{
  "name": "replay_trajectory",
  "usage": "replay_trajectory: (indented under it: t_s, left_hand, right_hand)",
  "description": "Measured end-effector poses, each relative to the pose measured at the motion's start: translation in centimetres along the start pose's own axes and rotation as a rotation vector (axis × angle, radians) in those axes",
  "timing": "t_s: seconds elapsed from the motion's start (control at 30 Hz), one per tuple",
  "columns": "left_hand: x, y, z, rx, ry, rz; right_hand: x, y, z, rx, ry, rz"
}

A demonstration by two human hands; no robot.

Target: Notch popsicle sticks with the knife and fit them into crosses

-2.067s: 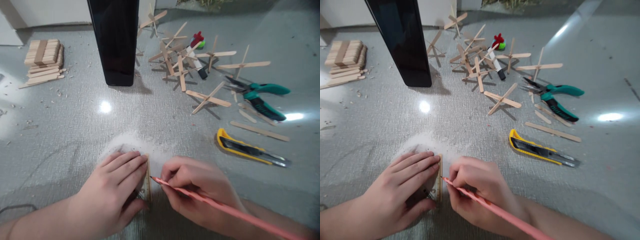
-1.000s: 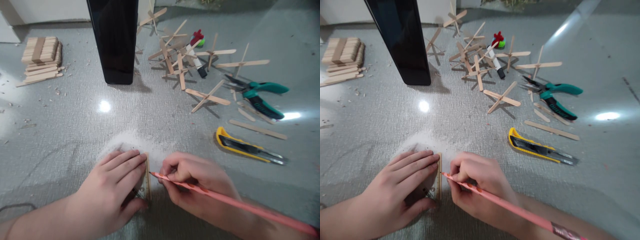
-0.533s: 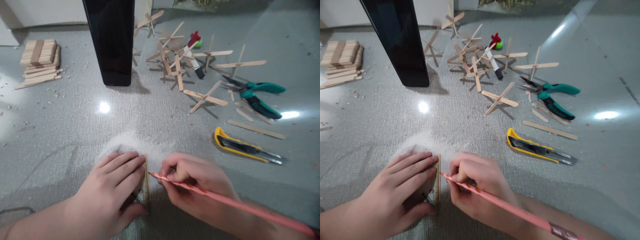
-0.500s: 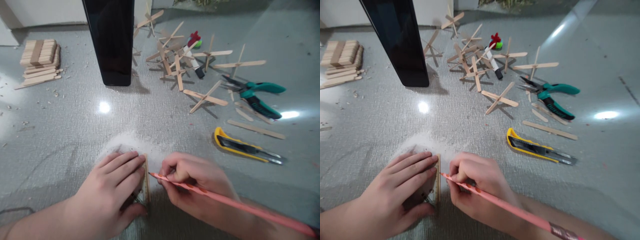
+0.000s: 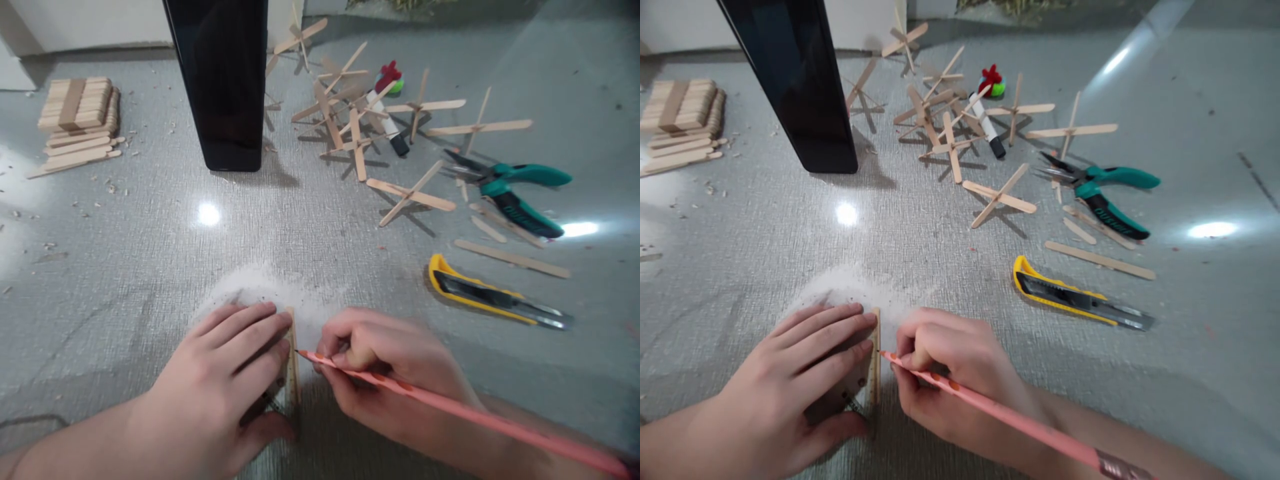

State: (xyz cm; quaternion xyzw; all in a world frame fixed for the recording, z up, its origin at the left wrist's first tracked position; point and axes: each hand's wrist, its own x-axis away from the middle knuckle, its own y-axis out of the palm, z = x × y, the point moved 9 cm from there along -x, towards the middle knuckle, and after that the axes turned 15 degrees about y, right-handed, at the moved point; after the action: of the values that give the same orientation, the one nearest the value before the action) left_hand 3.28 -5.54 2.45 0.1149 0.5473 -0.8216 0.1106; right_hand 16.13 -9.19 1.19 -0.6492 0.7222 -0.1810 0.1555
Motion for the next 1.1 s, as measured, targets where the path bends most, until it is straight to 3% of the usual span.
replay_trajectory:
  t_s: [1.1]
  left_hand:
    - [0.07, -0.38, 0.02, 0.006, 0.006, 0.047]
  right_hand:
    - [0.13, -0.05, -0.15, -0.006, 0.014, 0.01]
